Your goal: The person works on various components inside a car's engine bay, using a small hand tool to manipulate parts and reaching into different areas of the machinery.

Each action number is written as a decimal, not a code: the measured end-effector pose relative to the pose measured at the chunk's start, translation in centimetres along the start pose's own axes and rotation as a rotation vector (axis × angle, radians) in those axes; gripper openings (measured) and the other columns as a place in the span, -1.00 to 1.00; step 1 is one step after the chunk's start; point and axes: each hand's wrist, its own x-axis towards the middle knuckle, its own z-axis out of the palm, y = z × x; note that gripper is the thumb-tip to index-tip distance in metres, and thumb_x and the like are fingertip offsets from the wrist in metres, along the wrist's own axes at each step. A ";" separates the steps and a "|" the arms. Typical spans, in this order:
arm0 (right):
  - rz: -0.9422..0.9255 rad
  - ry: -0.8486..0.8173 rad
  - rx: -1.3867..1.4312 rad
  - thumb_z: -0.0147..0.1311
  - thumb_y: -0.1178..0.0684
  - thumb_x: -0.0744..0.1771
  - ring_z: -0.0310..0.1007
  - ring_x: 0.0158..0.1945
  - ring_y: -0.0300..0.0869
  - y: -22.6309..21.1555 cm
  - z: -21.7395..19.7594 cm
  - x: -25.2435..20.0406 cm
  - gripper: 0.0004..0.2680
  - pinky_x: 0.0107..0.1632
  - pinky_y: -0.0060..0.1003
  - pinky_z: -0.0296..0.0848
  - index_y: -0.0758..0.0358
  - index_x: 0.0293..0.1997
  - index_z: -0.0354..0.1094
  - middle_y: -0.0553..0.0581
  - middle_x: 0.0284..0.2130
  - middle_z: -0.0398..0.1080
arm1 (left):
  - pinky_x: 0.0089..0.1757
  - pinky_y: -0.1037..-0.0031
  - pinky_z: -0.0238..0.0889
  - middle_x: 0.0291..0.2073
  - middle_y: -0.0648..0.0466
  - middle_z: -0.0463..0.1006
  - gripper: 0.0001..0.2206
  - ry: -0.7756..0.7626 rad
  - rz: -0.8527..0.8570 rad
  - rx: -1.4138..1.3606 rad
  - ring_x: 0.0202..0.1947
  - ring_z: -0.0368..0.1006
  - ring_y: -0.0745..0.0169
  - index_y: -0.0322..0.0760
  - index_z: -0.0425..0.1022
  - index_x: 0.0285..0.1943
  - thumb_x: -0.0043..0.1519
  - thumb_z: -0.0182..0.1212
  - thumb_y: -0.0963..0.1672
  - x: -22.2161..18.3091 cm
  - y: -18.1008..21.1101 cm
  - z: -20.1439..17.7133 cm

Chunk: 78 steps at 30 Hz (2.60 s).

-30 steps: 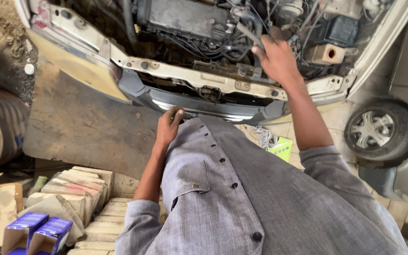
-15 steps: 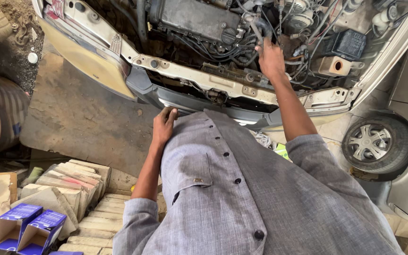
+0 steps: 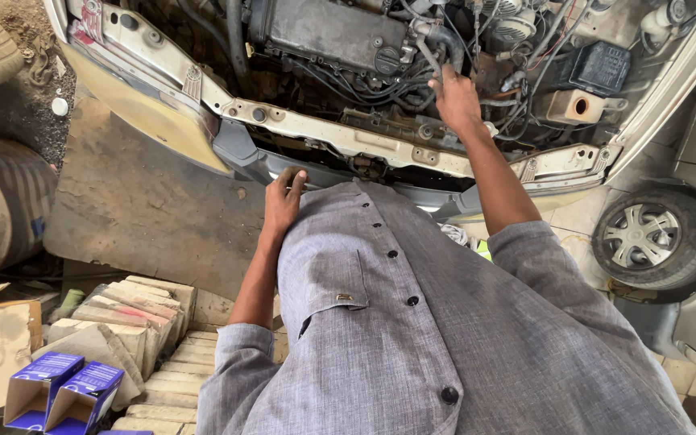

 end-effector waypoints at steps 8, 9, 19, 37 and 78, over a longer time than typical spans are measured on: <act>-0.050 -0.004 -0.017 0.11 0.02 0.43 0.52 -0.19 0.34 0.1 -0.2 0.2 -0.80 -0.16 0.19 0.48 0.38 -0.03 0.27 0.43 -0.21 0.51 | -0.21 0.41 0.44 -0.28 -0.03 0.68 -0.74 -0.026 0.010 -0.002 -0.30 0.61 0.23 -0.40 0.56 0.01 0.39 0.13 -0.07 1.0 0.0 0.5; -0.045 -0.037 -0.051 0.11 0.01 0.43 0.52 -0.18 0.32 -0.1 -0.5 0.2 -0.80 -0.15 0.18 0.48 0.37 0.00 0.28 0.42 -0.21 0.51 | -0.21 0.42 0.44 -0.28 -0.02 0.68 -0.74 -0.032 0.004 -0.005 -0.30 0.61 0.24 -0.40 0.56 0.01 0.39 0.13 -0.07 1.1 0.0 0.6; -0.453 0.111 -0.514 0.24 0.23 0.31 0.41 0.17 0.03 0.1 -1.0 1.4 -0.83 0.21 0.04 0.42 0.12 -0.04 0.61 0.21 -0.02 0.49 | -0.22 0.40 0.44 -0.27 -0.04 0.69 -0.74 -0.048 -0.005 0.041 -0.30 0.63 0.19 -0.39 0.55 0.02 0.38 0.14 -0.07 1.8 0.5 0.9; 0.283 0.009 0.322 0.05 0.04 0.47 0.65 -0.29 0.01 -3.3 -0.9 4.0 -0.78 -0.21 -0.05 0.55 0.15 0.29 0.32 0.40 -0.24 0.58 | -0.18 0.39 0.43 -0.27 -0.08 0.68 -0.79 -0.172 0.100 0.080 -0.25 0.63 0.14 -0.34 0.56 0.03 0.32 0.19 -0.12 5.5 0.8 2.2; -0.005 -0.118 -0.228 0.16 0.13 0.33 0.61 -0.16 0.13 -4.9 -5.6 6.4 -0.59 -0.18 -0.07 0.64 0.12 0.37 0.21 0.34 0.02 0.49 | -0.04 0.10 0.37 0.00 -0.27 0.57 -0.76 -0.258 0.546 0.027 0.00 0.48 -0.37 -0.34 0.49 0.14 0.30 0.21 -0.21 25.9 5.2 24.7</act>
